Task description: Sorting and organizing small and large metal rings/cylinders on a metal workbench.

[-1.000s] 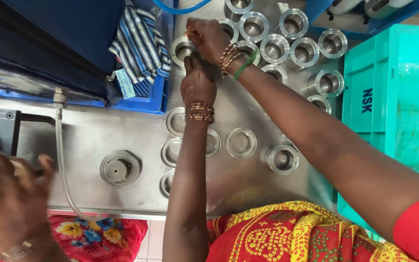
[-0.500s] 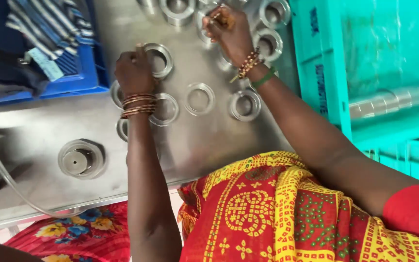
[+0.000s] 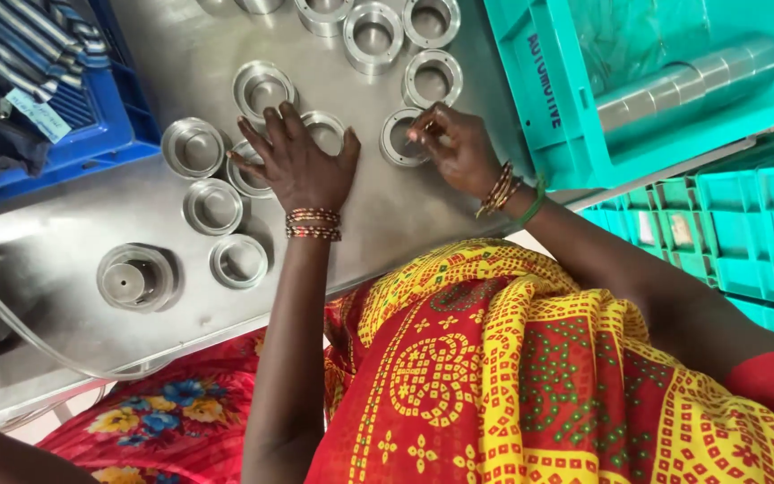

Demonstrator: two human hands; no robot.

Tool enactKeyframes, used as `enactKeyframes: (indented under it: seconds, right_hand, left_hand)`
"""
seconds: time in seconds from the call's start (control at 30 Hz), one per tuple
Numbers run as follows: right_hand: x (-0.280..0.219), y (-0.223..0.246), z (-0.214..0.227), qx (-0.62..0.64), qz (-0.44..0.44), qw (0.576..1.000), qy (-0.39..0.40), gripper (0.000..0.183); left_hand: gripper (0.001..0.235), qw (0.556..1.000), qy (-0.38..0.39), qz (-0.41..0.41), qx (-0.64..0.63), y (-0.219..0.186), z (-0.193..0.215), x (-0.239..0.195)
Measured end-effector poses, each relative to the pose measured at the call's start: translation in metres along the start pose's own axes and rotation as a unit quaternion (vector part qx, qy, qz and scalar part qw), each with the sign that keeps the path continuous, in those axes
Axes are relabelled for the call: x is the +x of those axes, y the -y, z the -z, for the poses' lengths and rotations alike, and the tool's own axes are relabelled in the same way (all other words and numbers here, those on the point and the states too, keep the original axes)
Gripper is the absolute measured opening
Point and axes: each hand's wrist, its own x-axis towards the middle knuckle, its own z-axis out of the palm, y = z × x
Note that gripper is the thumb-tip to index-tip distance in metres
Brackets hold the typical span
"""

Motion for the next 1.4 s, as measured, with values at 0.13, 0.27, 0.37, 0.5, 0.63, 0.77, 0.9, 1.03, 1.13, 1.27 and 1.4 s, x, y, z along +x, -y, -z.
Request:
enactKeyframes:
  seconds: [0.13,0.27,0.37,0.5,0.63,0.77,0.9,1.03,1.13,1.27,1.4]
  right_hand:
    - [0.020,-0.006,-0.001,-0.055,0.018,0.995,-0.078,0.011]
    - [0.040,-0.001,0.000,-0.142,0.065,0.986,-0.052,0.011]
    - [0.042,-0.002,0.002,-0.091,0.094,0.991,-0.017,0.009]
    - [0.038,-0.005,0.006,-0.096,0.110,0.989,-0.003,0.007]
    - [0.042,-0.014,0.001,-0.153,0.225,0.962,-0.004,0.006]
    - [0.039,-0.009,-0.006,-0.140,0.238,0.961,0.013,0.007]
    - [0.041,-0.020,-0.008,-0.140,0.179,0.974,-0.001,0.016]
    - [0.039,-0.047,0.015,-0.030,0.108,0.994,0.005,0.017]
    - [0.022,-0.048,0.008,0.066,0.071,0.994,0.052,0.017]
    - [0.004,-0.023,0.013,-0.024,0.008,0.998,0.059,0.017]
    - [0.004,-0.020,0.008,-0.001,0.074,0.995,0.068,0.016]
  left_hand:
    - [0.107,1.000,-0.013,-0.009,0.012,0.012,-0.023,-0.025]
    - [0.104,0.998,-0.043,-0.040,0.010,0.027,-0.017,-0.046]
    - [0.104,0.999,-0.038,-0.019,-0.001,0.036,-0.003,-0.056]
    - [0.102,0.999,-0.034,-0.016,-0.004,0.054,-0.006,-0.068]
    - [0.099,0.997,-0.054,-0.046,-0.016,0.084,-0.006,-0.080]
    - [0.095,0.994,-0.089,-0.056,-0.022,0.089,-0.006,-0.087]
    - [0.093,0.993,-0.087,-0.069,-0.026,0.093,-0.005,-0.087]
    - [0.096,0.989,-0.100,-0.077,-0.075,0.094,-0.020,-0.086]
    - [0.093,0.989,-0.097,-0.101,-0.047,0.087,-0.012,-0.088]
    - [0.091,0.990,-0.097,-0.093,-0.029,0.076,-0.005,-0.090]
    - [0.090,0.990,-0.103,-0.093,-0.028,0.075,-0.003,-0.092]
